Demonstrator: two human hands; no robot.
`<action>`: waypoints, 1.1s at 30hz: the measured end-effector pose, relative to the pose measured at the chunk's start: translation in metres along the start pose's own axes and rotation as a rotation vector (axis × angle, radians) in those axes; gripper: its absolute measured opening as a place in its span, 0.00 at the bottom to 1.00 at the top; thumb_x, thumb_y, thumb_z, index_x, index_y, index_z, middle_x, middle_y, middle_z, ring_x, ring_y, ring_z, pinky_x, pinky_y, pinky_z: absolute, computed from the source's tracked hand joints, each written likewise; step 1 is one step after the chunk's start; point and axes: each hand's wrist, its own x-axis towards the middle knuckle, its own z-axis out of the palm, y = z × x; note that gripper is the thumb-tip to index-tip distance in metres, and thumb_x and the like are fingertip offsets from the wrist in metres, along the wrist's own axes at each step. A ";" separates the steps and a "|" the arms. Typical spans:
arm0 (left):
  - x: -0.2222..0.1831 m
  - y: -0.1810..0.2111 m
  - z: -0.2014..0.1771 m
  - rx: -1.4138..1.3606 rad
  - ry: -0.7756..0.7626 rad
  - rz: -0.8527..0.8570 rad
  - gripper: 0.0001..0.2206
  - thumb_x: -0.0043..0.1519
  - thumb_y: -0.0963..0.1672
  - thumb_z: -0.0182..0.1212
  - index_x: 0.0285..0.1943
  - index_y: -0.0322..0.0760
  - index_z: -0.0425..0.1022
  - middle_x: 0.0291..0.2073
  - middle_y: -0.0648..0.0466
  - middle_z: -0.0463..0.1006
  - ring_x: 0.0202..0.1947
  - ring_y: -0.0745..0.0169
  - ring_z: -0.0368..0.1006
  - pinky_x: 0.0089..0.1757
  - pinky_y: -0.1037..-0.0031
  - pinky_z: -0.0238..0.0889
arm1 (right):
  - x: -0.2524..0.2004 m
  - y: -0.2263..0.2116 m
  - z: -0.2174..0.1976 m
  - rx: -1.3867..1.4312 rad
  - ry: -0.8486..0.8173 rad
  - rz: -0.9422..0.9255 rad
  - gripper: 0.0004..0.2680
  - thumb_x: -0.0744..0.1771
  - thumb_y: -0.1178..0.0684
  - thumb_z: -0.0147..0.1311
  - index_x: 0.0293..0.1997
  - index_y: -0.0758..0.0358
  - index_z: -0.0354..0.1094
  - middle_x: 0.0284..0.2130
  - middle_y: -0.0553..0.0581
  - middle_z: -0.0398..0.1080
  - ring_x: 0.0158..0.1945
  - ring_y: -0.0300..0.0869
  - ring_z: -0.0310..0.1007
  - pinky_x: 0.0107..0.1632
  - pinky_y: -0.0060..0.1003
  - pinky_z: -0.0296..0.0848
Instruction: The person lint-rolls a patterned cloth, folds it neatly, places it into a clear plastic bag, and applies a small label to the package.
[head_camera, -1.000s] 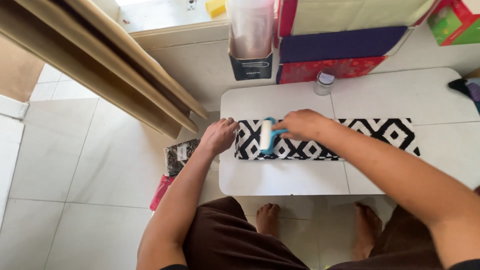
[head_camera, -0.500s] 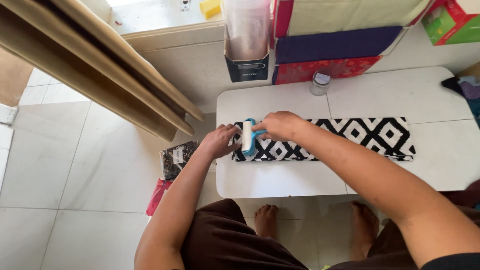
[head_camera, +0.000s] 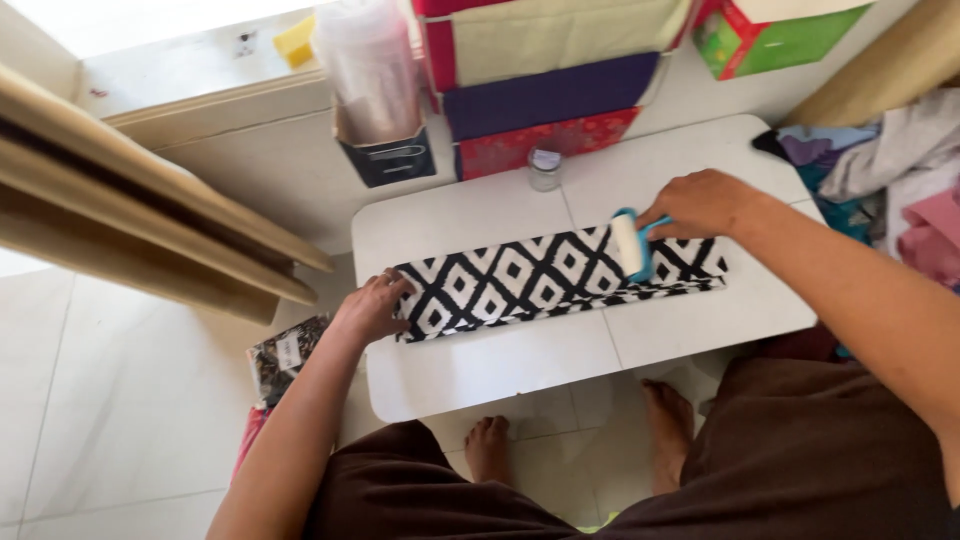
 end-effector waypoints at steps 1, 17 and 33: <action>0.001 0.000 -0.001 -0.015 -0.013 -0.012 0.27 0.49 0.48 0.78 0.58 0.53 0.73 0.59 0.53 0.69 0.58 0.46 0.72 0.49 0.57 0.76 | -0.003 0.025 0.011 -0.031 -0.004 0.071 0.13 0.67 0.33 0.50 0.55 0.21 0.75 0.48 0.50 0.80 0.52 0.51 0.80 0.56 0.51 0.78; 0.003 0.010 -0.021 0.051 -0.103 0.028 0.19 0.58 0.45 0.69 0.58 0.50 0.75 0.61 0.52 0.69 0.57 0.51 0.71 0.49 0.58 0.73 | -0.070 0.049 -0.008 -0.132 -0.092 0.301 0.16 0.69 0.28 0.37 0.66 0.12 0.60 0.54 0.43 0.76 0.55 0.43 0.78 0.45 0.43 0.80; 0.018 -0.028 0.019 0.141 0.306 0.118 0.19 0.59 0.42 0.62 0.60 0.50 0.69 0.44 0.58 0.76 0.48 0.57 0.75 0.49 0.64 0.69 | 0.058 -0.208 0.007 0.001 0.196 -0.367 0.12 0.70 0.35 0.41 0.58 0.22 0.69 0.41 0.52 0.76 0.44 0.52 0.80 0.47 0.53 0.79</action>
